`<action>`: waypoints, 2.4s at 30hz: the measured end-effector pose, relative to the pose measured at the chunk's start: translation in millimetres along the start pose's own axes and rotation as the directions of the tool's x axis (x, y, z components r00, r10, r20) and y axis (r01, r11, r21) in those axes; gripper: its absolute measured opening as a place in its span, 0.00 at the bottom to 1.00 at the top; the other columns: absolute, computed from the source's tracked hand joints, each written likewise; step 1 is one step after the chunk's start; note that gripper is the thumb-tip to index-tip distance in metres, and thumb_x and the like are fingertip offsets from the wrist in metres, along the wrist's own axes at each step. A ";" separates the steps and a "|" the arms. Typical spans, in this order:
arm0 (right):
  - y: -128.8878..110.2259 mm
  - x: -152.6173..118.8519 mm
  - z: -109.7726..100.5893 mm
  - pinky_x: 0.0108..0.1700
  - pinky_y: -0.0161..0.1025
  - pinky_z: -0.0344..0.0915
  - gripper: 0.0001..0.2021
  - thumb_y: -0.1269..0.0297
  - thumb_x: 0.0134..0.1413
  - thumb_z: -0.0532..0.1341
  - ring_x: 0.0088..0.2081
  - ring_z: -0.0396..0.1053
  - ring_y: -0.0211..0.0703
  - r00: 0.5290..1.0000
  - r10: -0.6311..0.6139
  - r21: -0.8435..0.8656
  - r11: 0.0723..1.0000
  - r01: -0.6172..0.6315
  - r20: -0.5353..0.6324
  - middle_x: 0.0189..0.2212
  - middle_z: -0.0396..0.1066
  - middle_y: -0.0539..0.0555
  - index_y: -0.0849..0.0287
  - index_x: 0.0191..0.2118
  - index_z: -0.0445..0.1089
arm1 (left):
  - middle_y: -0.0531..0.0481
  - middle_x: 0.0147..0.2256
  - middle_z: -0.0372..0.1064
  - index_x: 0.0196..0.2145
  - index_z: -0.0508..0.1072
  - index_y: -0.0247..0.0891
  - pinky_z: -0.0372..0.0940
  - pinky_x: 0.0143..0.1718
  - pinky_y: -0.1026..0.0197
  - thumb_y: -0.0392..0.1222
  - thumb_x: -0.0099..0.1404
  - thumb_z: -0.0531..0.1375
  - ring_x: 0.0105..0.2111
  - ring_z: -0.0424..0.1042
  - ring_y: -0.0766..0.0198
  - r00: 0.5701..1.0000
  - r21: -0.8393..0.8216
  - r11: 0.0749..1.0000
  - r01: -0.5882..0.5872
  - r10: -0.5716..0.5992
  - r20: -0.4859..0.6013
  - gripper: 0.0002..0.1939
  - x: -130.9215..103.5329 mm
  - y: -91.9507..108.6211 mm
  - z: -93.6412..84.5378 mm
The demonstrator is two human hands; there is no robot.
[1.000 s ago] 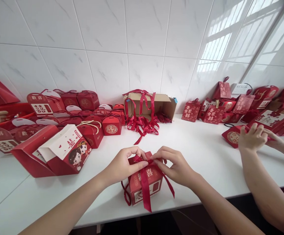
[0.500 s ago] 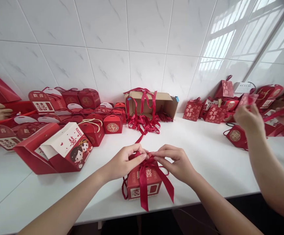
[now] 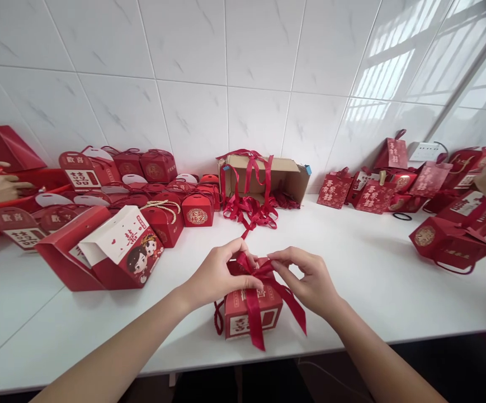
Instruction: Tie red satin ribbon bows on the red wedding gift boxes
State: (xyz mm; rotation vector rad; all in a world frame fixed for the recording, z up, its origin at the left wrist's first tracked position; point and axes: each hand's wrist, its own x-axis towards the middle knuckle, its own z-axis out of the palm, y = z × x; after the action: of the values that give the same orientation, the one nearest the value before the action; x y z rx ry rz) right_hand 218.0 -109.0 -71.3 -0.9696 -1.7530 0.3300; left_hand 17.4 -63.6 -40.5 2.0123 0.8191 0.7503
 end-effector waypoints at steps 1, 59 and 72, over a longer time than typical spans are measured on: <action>-0.7 0.1 -0.7 0.33 0.34 0.68 0.08 0.72 0.55 0.58 0.30 0.71 0.37 1.000 -0.002 -0.004 1.000 0.002 -0.006 0.30 0.74 0.51 0.56 0.39 0.73 | 0.51 0.35 0.72 0.32 0.65 0.38 0.63 0.44 0.59 0.48 0.54 0.66 0.39 0.70 0.60 1.000 0.012 1.000 -0.018 0.018 -0.017 0.15 0.1 0.0 -0.1; -13.8 8.8 8.0 0.45 0.44 0.69 0.08 0.62 0.55 0.61 0.47 0.65 0.47 0.978 0.107 -0.050 0.994 -0.099 0.177 0.48 0.61 0.57 0.53 0.41 0.72 | 0.44 0.48 0.66 0.23 0.67 0.37 0.59 0.53 0.51 0.52 0.62 0.57 0.49 0.66 0.53 0.993 -0.330 0.939 0.102 -0.075 0.092 0.17 -7.3 -9.7 -10.5; -16.4 12.8 17.8 0.47 0.50 0.68 0.06 0.68 0.53 0.62 0.51 0.61 0.52 0.969 0.071 -0.162 0.986 -0.033 0.235 0.49 0.63 0.57 0.52 0.35 0.76 | 0.46 0.51 0.64 0.25 0.65 0.39 0.53 0.59 0.51 0.52 0.62 0.56 0.57 0.57 0.52 0.993 -0.239 0.964 0.112 -0.098 0.072 0.15 -16.7 -14.3 -15.4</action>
State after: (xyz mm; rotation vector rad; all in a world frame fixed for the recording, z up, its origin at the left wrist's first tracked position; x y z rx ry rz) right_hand 193.4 -105.9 -59.7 -1.1285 -1.9994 0.3589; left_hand -8.2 -62.7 -48.7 1.7507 0.7548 0.6914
